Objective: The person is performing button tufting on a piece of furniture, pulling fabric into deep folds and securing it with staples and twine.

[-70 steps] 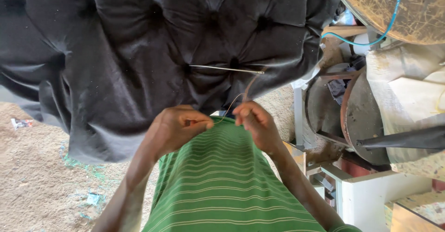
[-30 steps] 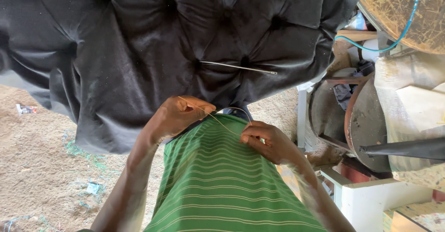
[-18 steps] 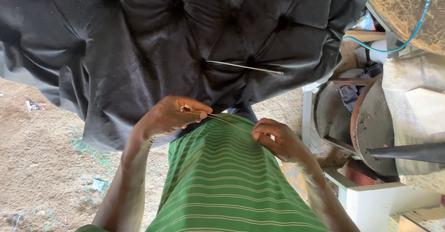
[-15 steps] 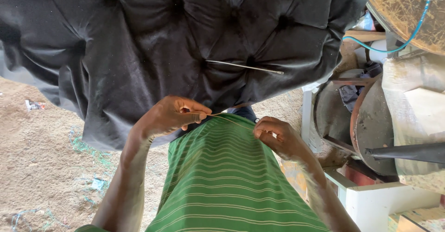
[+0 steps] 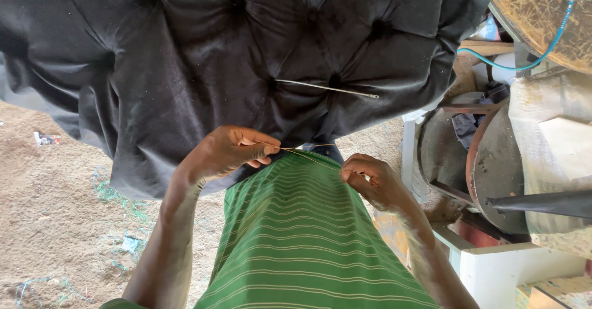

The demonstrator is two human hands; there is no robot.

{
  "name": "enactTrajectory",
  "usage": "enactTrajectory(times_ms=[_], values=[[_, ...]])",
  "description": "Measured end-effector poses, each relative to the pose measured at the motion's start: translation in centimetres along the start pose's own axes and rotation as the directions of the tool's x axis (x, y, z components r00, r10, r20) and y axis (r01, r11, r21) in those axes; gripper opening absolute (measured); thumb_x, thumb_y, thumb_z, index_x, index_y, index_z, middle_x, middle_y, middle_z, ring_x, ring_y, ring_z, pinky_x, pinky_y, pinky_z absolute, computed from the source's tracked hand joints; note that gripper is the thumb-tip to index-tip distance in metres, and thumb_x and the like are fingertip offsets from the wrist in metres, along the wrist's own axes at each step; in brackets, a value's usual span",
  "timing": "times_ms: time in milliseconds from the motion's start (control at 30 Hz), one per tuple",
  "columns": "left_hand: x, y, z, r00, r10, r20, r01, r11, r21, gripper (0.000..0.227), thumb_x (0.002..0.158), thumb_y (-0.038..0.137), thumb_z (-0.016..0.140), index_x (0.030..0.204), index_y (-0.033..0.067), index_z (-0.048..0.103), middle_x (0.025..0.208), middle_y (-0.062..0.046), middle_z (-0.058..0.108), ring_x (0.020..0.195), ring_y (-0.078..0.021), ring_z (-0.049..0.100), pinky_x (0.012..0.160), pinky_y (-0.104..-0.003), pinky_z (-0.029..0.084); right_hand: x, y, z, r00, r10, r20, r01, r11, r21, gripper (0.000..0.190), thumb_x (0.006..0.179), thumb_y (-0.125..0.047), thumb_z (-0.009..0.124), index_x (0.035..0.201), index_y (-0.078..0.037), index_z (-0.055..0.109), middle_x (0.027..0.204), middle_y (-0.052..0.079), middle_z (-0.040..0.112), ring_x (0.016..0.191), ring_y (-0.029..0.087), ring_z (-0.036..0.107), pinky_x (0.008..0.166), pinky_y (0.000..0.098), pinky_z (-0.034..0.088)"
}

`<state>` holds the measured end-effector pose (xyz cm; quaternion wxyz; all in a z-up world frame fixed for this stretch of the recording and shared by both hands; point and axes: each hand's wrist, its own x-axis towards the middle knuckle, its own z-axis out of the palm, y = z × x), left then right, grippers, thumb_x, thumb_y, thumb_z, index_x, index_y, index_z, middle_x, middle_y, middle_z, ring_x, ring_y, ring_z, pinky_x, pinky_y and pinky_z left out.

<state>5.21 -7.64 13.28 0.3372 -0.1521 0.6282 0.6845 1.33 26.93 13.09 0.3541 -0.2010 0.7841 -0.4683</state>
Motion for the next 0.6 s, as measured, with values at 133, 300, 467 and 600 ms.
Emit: enactTrajectory(times_ms=[133, 300, 467, 600], values=[[-0.06, -0.14, -0.02, 1.000, 0.003, -0.027, -0.003, 1.000, -0.001, 0.033, 0.091, 0.023, 0.077, 0.117, 0.0047, 0.078, 0.106, -0.020, 0.081, 0.099, -0.0320, 0.078, 0.089, -0.044, 0.063, -0.04, 0.04, -0.05, 1.000, 0.020, 0.007, -0.020, 1.000, -0.023, 0.022, 0.100, -0.023, 0.063, 0.086, -0.010, 0.072, 0.089, 0.009, 0.071, 0.072, 0.020, 0.055, 0.071, 0.0361, 0.051], [0.22, -0.38, 0.16, 0.999, 0.017, -0.036, -0.017, 1.000, -0.003, 0.031, 0.092, 0.024, 0.076, 0.117, 0.0062, 0.079, 0.107, -0.019, 0.080, 0.099, -0.0317, 0.078, 0.088, -0.045, 0.063, -0.10, -0.06, -0.02, 0.999, 0.043, 0.017, -0.043, 0.999, -0.030, 0.022, 0.099, -0.024, 0.062, 0.087, -0.009, 0.072, 0.091, 0.010, 0.071, 0.074, 0.020, 0.055, 0.072, 0.0363, 0.051], [0.19, -0.52, 0.14, 0.999, 0.020, -0.037, -0.020, 1.000, 0.003, 0.031, 0.092, 0.023, 0.076, 0.118, 0.0051, 0.078, 0.106, -0.021, 0.079, 0.099, -0.0333, 0.078, 0.088, -0.046, 0.063, -0.12, 0.50, 0.05, 0.999, 0.047, 0.010, -0.047, 0.998, -0.041, 0.018, 0.097, -0.020, 0.063, 0.087, -0.009, 0.072, 0.091, 0.011, 0.071, 0.073, 0.021, 0.057, 0.072, 0.0371, 0.052], [0.08, -0.50, 0.11, 0.999, -0.008, -0.046, 0.008, 1.000, -0.004, 0.030, 0.092, 0.019, 0.075, 0.118, 0.0044, 0.078, 0.107, -0.021, 0.079, 0.102, -0.0343, 0.077, 0.091, -0.047, 0.062, -0.09, 0.68, 0.00, 1.000, 0.023, 0.014, -0.023, 0.999, -0.043, 0.020, 0.098, -0.020, 0.063, 0.084, -0.009, 0.072, 0.088, 0.009, 0.071, 0.072, 0.020, 0.056, 0.071, 0.0348, 0.052]])
